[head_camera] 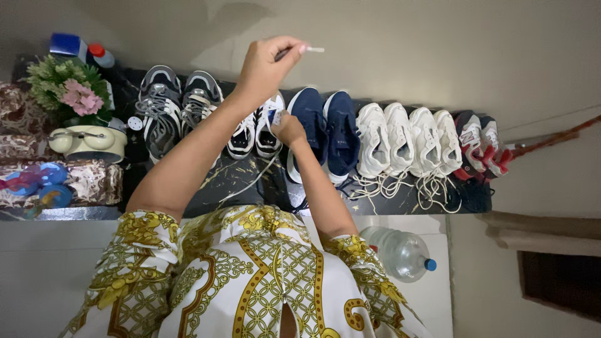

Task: The person unlaces several pairs of sneakers lined on a countertop, then relaces each pair by threading the laces through the eyelets and tying them. The person handles white and blue sneakers, removing and replacing laces one pair at a time.

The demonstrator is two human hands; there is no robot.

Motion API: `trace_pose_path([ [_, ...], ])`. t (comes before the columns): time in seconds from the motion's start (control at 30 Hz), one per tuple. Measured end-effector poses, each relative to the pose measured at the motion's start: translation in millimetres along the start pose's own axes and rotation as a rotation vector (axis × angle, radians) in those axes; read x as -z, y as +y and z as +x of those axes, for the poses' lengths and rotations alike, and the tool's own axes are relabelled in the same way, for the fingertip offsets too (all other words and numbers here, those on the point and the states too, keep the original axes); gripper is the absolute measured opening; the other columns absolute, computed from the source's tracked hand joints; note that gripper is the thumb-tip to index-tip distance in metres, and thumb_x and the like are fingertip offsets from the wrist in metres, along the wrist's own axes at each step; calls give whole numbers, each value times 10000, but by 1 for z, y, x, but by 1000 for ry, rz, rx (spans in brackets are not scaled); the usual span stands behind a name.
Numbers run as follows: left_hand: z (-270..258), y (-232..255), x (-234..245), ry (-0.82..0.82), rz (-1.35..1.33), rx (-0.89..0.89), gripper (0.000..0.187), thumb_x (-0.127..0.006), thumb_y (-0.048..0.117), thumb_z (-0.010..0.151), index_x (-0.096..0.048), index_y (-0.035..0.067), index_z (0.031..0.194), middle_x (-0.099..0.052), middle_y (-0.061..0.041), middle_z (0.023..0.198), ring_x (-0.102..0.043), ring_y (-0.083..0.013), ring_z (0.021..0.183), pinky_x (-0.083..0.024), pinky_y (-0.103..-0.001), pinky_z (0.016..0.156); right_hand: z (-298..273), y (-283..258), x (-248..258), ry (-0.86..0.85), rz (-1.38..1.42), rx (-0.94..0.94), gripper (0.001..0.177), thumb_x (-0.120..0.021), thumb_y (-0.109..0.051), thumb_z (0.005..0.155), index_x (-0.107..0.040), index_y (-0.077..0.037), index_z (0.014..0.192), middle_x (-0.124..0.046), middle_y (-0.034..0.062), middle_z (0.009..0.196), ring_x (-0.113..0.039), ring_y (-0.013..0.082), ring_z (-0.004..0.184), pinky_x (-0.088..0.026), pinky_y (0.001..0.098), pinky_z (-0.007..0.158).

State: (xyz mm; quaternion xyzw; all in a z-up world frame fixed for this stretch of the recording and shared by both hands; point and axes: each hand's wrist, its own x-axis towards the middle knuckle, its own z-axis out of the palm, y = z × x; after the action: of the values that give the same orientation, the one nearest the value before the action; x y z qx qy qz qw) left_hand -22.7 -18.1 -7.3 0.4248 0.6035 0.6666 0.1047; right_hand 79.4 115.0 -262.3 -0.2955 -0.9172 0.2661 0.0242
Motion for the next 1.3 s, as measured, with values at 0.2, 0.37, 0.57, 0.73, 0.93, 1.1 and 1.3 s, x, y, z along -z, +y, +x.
trace_pose_path([
  [0.2, -28, -51, -4, -74, 194, 51, 254, -729, 288, 949, -752, 44, 1017, -732, -115, 824, -689, -201, 770, -517, -341, 645, 9, 14, -14, -88, -187, -29, 267, -663, -222, 825, -721, -1, 961, -702, 285, 964, -698, 450, 938, -559, 508, 822],
  [0.37, -60, -110, -5, -120, 419, 220, 244, -720, 314, 887, -778, 85, 949, -745, -178, 856, -723, -347, 795, -537, -439, 694, 9, 21, -5, 40, 77, -22, 266, -702, -230, 823, -754, 7, 932, -725, 277, 916, -719, 428, 911, -564, 463, 804],
  [0.57, -86, -167, -24, -93, 551, 397, 222, -677, 301, 891, -779, 110, 942, -728, -198, 803, -705, -384, 781, -539, -477, 706, 18, 24, -3, -87, 117, -68, 385, -745, -341, 846, -727, 37, 918, -723, 277, 893, -736, 413, 880, -564, 447, 788],
  [0.73, -101, -201, -33, -141, 554, 444, 204, -651, 279, 895, -739, 95, 904, -747, -181, 808, -736, -366, 790, -565, -480, 755, 30, 39, -21, -15, 93, -16, 312, -692, -269, 859, -759, 28, 930, -709, 284, 888, -712, 420, 896, -553, 453, 793],
  [0.93, -113, -230, -48, -227, 834, 267, 184, -633, 231, 924, -720, 72, 958, -731, -209, 873, -709, -434, 787, -546, -557, 682, 35, 62, -17, -256, 398, -179, 238, -590, -135, 907, -716, 67, 923, -718, 152, 780, -722, 282, 699, -605, 406, 606],
  [1.1, -116, -239, -58, -140, 808, 296, 244, -615, 273, 959, -696, 42, 953, -720, -225, 835, -712, -428, 787, -557, -535, 717, 38, 66, -6, -322, 616, -263, 221, -567, -63, 892, -708, 16, 1042, -702, 89, 844, -687, 203, 698, -626, 361, 578],
  [1.3, -116, -230, -64, 19, 729, 331, 231, -613, 287, 984, -706, 82, 930, -723, -195, 819, -707, -409, 781, -545, -523, 705, 35, 71, 2, -377, 676, -285, 210, -592, -23, 914, -721, 50, 1061, -685, 75, 828, -683, 184, 696, -619, 334, 612],
])
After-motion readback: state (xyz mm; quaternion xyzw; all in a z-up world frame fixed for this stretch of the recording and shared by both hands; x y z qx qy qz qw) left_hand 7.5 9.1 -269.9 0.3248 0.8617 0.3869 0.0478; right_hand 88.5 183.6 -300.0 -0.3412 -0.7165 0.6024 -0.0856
